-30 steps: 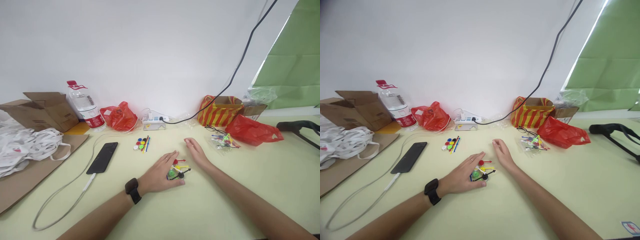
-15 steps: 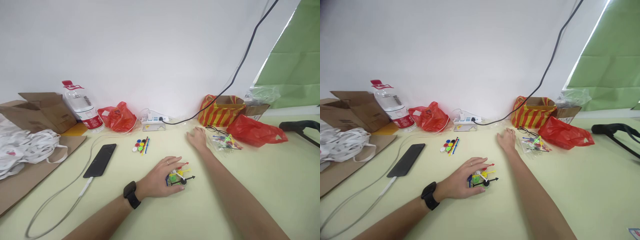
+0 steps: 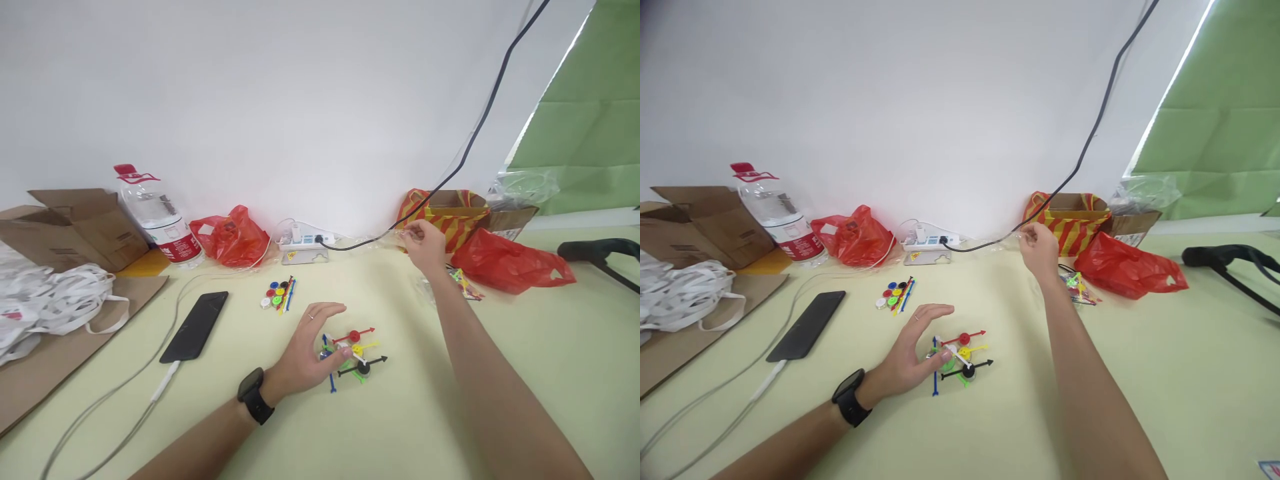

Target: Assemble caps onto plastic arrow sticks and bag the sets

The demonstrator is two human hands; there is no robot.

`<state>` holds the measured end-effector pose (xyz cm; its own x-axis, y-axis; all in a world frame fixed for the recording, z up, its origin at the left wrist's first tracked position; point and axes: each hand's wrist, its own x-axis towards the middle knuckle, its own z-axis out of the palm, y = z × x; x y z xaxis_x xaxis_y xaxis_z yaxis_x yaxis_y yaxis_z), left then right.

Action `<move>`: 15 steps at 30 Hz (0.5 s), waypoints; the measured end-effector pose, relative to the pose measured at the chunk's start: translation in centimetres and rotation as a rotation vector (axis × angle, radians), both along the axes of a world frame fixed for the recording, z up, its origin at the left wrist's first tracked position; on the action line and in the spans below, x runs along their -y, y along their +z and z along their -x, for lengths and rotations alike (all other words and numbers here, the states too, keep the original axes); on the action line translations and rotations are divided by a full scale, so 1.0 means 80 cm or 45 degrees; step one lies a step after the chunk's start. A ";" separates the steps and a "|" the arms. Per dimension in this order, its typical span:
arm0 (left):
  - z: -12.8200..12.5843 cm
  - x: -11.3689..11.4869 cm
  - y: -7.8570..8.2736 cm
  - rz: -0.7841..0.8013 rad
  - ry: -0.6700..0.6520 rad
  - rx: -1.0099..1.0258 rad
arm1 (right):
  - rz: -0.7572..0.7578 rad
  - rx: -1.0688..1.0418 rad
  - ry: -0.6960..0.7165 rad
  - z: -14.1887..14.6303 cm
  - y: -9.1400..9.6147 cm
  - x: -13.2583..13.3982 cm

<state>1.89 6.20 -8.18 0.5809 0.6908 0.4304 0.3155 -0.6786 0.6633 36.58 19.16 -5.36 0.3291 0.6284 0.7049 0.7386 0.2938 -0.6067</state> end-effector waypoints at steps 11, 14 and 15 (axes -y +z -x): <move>-0.028 -0.033 0.110 -0.292 0.328 0.038 | 0.730 0.006 1.097 0.067 0.119 0.099; -0.041 -0.060 0.152 -0.004 -0.043 -0.190 | 0.688 0.002 1.236 0.100 0.133 0.114; -0.044 -0.068 0.159 0.063 -0.132 -0.239 | 0.666 -0.012 1.260 0.106 0.136 0.118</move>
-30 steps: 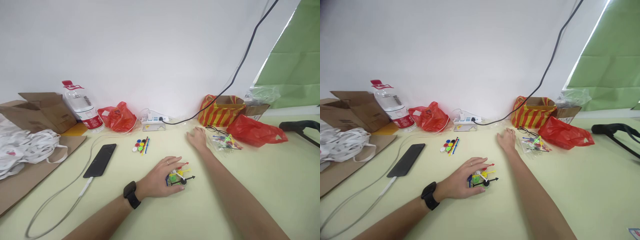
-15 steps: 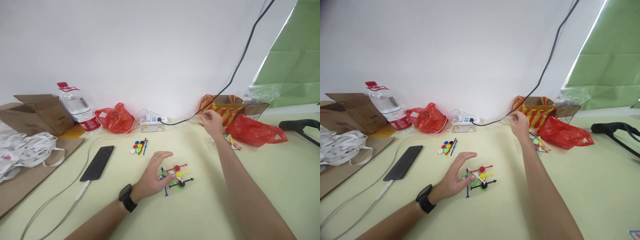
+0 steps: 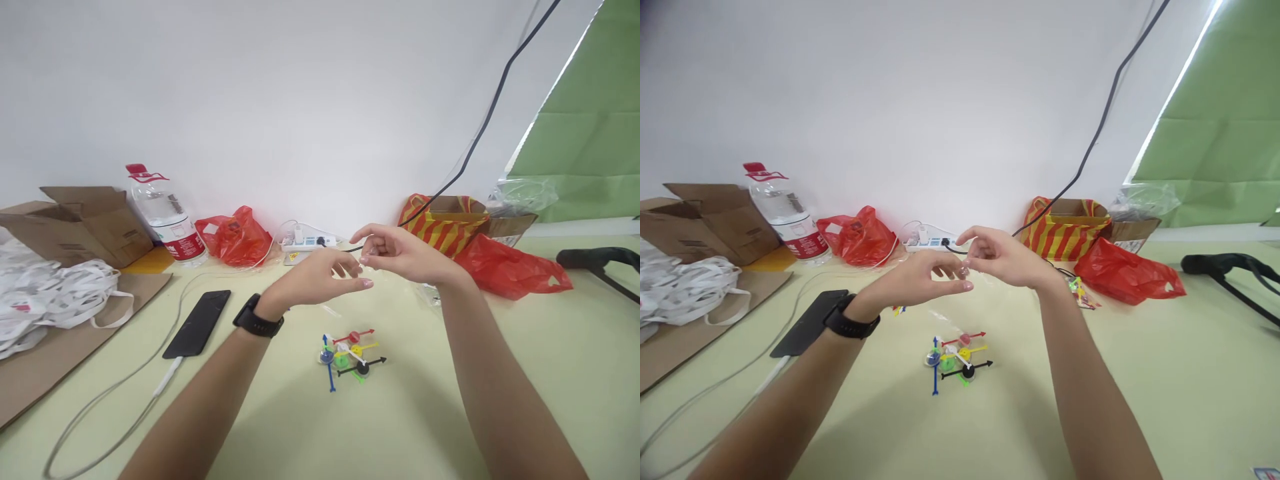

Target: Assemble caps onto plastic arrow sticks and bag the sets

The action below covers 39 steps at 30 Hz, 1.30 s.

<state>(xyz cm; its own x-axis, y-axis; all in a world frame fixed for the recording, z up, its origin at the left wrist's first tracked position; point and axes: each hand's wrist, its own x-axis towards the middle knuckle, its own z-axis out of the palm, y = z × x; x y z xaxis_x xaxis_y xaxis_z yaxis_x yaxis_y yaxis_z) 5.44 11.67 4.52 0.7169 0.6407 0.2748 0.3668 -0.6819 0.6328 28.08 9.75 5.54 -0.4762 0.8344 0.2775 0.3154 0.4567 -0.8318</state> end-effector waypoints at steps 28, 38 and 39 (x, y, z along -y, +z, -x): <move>0.033 -0.039 -0.016 0.109 0.230 0.621 | -0.142 0.041 -0.167 -0.004 0.010 0.008; 0.041 -0.035 -0.009 0.119 0.122 0.445 | -0.146 0.083 -0.204 -0.001 0.012 0.009; 0.042 -0.033 -0.006 0.128 0.091 0.390 | -0.155 0.069 -0.228 0.001 0.012 0.009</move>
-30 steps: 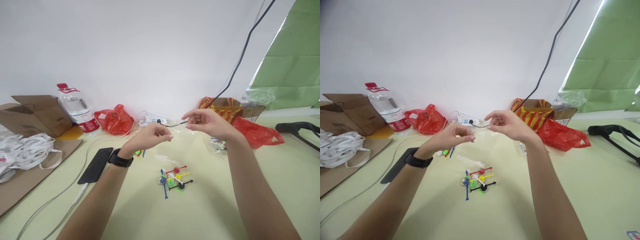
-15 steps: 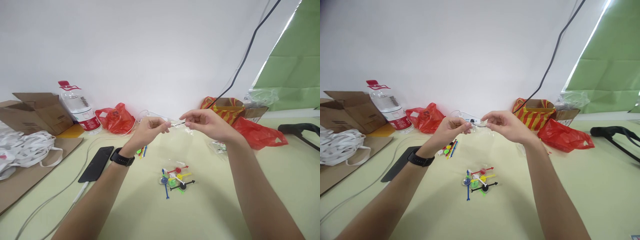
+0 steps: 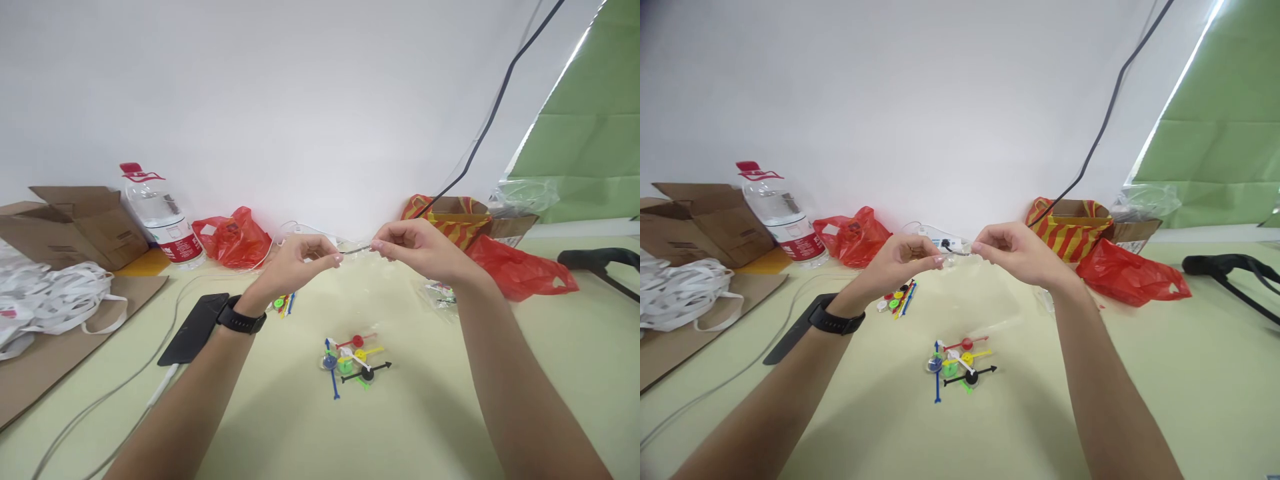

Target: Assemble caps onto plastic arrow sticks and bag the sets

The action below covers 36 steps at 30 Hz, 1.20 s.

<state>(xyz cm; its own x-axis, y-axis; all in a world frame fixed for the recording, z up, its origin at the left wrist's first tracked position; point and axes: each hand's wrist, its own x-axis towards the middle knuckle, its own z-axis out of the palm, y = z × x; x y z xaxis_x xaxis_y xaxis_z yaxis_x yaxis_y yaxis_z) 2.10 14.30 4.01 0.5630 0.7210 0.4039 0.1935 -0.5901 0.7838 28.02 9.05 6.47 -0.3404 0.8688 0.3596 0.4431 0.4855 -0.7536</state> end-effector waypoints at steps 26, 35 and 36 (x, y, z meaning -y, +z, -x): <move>0.032 -0.028 -0.003 -0.513 0.595 -0.099 | 0.080 -0.297 -0.058 -0.016 -0.016 -0.018; -0.028 0.046 0.009 -0.791 -0.094 -0.273 | 0.239 -0.163 0.136 0.018 -0.014 -0.009; -0.027 0.047 0.010 -0.796 -0.083 -0.299 | 0.256 -0.174 0.144 0.021 -0.013 -0.008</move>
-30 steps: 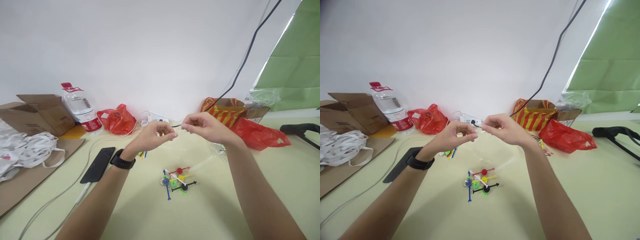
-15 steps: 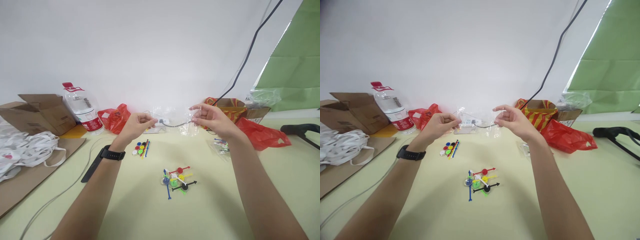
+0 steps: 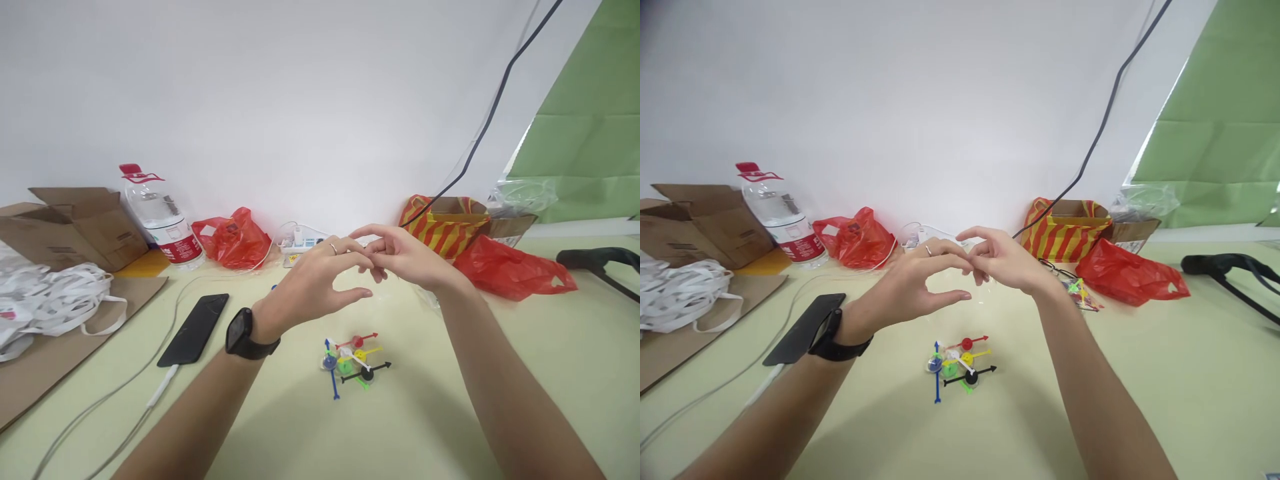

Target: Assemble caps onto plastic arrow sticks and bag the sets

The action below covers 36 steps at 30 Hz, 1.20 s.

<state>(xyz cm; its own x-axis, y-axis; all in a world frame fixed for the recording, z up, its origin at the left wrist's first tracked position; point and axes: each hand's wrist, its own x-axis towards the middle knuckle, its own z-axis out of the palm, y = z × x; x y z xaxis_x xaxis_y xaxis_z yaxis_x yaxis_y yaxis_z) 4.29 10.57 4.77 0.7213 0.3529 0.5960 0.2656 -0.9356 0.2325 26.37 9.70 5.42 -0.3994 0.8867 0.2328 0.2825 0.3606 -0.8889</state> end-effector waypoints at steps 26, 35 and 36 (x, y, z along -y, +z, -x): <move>0.022 -0.057 -0.054 0.129 0.276 -0.293 | 0.111 0.063 0.015 -0.018 -0.080 -0.071; 0.003 -0.032 -0.030 -0.194 0.345 -0.021 | -0.224 0.084 -0.149 0.003 -0.034 -0.034; 0.002 -0.031 -0.029 -0.218 0.359 -0.015 | -0.247 0.086 -0.168 0.005 -0.029 -0.029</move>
